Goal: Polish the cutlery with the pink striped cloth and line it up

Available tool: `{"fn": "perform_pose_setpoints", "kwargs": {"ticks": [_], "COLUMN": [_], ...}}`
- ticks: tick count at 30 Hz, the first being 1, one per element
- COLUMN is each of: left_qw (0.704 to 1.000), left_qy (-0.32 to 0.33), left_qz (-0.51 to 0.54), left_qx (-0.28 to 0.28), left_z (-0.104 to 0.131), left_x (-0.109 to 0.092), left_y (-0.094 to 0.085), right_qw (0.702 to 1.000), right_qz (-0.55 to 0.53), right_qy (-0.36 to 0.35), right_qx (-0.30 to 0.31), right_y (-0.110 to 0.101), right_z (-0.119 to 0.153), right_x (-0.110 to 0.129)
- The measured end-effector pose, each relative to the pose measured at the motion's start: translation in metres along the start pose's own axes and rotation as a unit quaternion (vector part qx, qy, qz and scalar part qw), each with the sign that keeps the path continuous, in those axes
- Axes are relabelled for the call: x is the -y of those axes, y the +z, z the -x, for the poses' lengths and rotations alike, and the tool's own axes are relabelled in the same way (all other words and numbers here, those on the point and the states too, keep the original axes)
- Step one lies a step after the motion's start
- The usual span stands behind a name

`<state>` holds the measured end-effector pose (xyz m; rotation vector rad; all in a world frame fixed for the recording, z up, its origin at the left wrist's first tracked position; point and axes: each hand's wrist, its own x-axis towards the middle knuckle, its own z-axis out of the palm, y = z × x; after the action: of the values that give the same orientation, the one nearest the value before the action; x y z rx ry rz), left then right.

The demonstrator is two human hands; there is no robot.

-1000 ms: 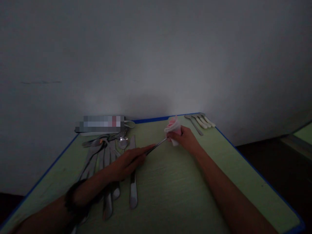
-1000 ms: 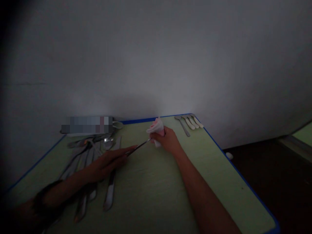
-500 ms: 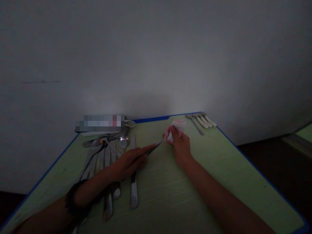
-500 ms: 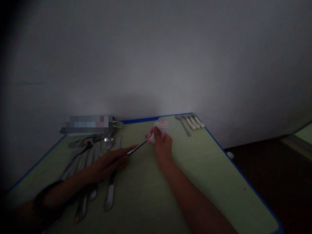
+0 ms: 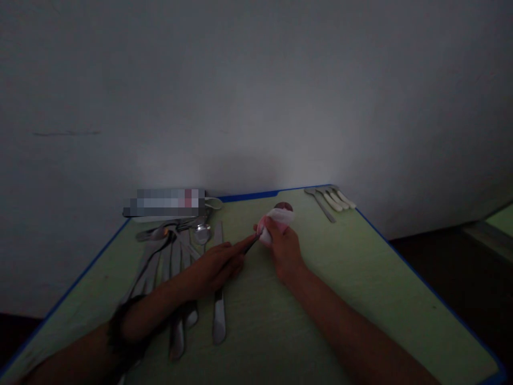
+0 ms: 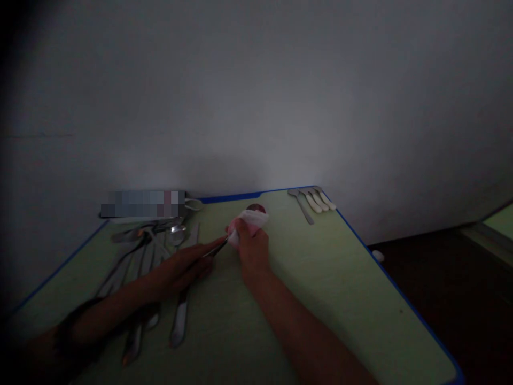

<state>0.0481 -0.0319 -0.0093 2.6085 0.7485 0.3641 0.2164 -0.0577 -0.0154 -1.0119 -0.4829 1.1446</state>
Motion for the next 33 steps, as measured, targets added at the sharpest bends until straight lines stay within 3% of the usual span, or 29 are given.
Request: {"fn": "perform_pose_setpoints", "kwargs": {"ticks": [3,10,14,17,22,26,29,33], "left_qw": [1.000,0.996,0.991,0.987,0.990,0.991,0.992,0.996], "left_qy": [-0.013,-0.011,-0.057,-0.081,-0.098,-0.106,-0.116,-0.077], "left_qz": [0.010,0.087,0.116,0.134,0.097,0.040,0.014,0.023], "left_qx": [0.006,0.013,0.033,0.016,-0.040,-0.068,-0.042,-0.027], "left_z": [0.000,0.000,0.001,0.002,0.004,0.003,-0.001,-0.003], "left_x": [0.001,-0.003,-0.003,-0.001,-0.002,-0.008,-0.010,-0.007], "left_y": [0.000,-0.006,-0.009,-0.010,-0.015,-0.016,-0.014,-0.009], "right_qw": [0.999,0.999,0.983,0.962,0.932,0.909,0.929,0.982], "right_qz": [0.033,-0.029,0.153,0.242,0.254,0.256,0.220,0.131], "right_qy": [-0.032,-0.032,-0.095,-0.094,-0.041,-0.065,-0.062,-0.089], "right_qx": [0.003,-0.011,-0.015,0.088,0.254,0.323,0.293,0.103], "right_y": [-0.003,-0.007,-0.020,-0.035,-0.053,-0.054,-0.049,-0.045], "right_z": [-0.005,-0.016,-0.020,-0.025,-0.031,-0.030,-0.031,-0.042], "right_x": [-0.004,-0.003,0.013,0.030,0.051,0.058,0.054,0.044]}}
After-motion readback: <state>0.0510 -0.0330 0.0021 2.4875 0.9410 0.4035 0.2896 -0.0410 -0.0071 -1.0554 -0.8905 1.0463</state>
